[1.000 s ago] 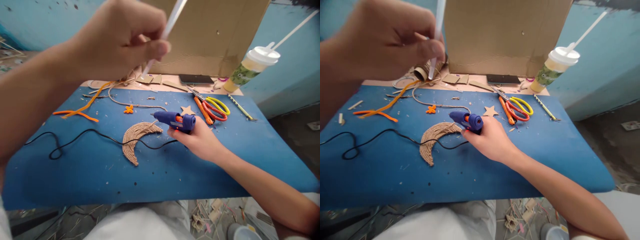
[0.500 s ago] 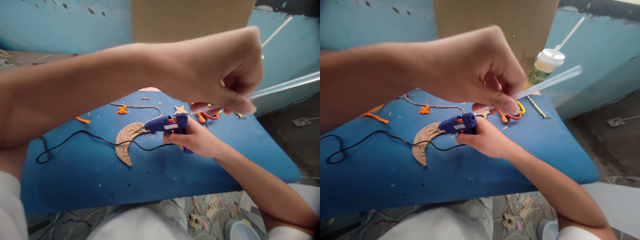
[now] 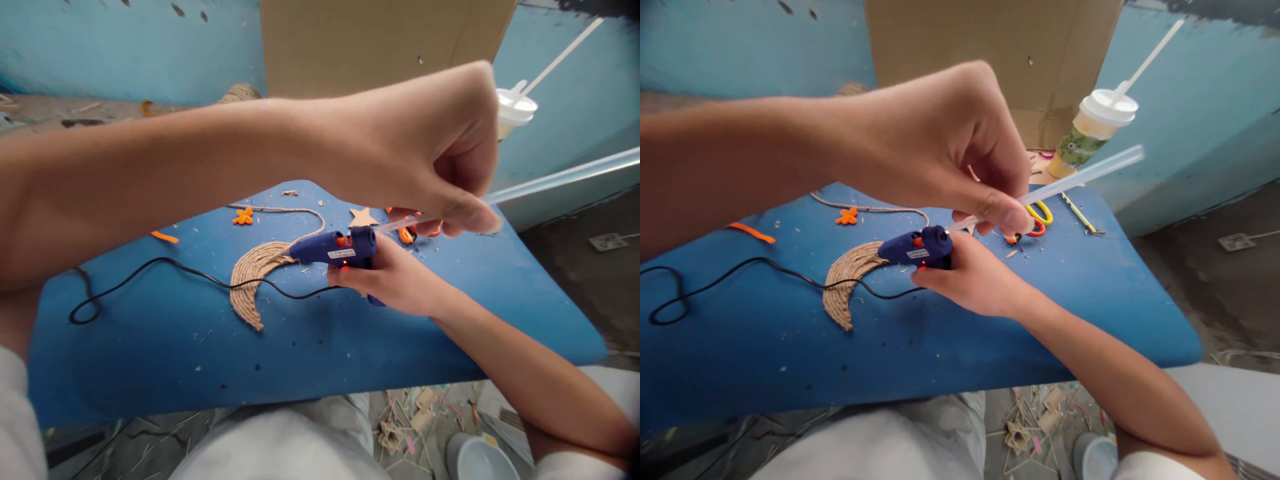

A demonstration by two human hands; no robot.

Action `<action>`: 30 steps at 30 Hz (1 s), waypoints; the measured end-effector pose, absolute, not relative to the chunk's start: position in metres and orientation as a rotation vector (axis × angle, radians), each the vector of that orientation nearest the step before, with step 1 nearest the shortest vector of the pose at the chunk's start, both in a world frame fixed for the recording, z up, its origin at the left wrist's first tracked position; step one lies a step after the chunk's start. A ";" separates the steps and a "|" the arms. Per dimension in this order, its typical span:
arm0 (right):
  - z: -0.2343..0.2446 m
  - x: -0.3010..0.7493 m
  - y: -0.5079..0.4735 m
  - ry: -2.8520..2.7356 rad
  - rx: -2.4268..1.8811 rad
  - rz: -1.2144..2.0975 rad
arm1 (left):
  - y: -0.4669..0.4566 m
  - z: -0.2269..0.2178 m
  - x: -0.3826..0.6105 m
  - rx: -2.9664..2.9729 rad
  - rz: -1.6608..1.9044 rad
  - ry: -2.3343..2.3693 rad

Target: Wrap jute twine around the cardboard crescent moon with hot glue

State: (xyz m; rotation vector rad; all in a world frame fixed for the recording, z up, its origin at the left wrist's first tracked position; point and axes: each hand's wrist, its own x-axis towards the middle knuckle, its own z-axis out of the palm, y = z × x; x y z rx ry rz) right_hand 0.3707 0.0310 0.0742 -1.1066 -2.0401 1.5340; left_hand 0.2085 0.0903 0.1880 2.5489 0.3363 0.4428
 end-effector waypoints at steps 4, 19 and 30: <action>0.074 0.372 0.031 -2.056 -1.123 1.505 | 0.091 0.188 0.209 2.567 0.395 0.318; 0.075 0.372 0.029 -2.064 -1.184 1.464 | 0.104 0.179 0.201 2.608 0.391 0.207; 0.081 0.374 0.025 -1.943 -1.244 1.555 | 0.093 0.173 0.201 2.759 0.384 0.469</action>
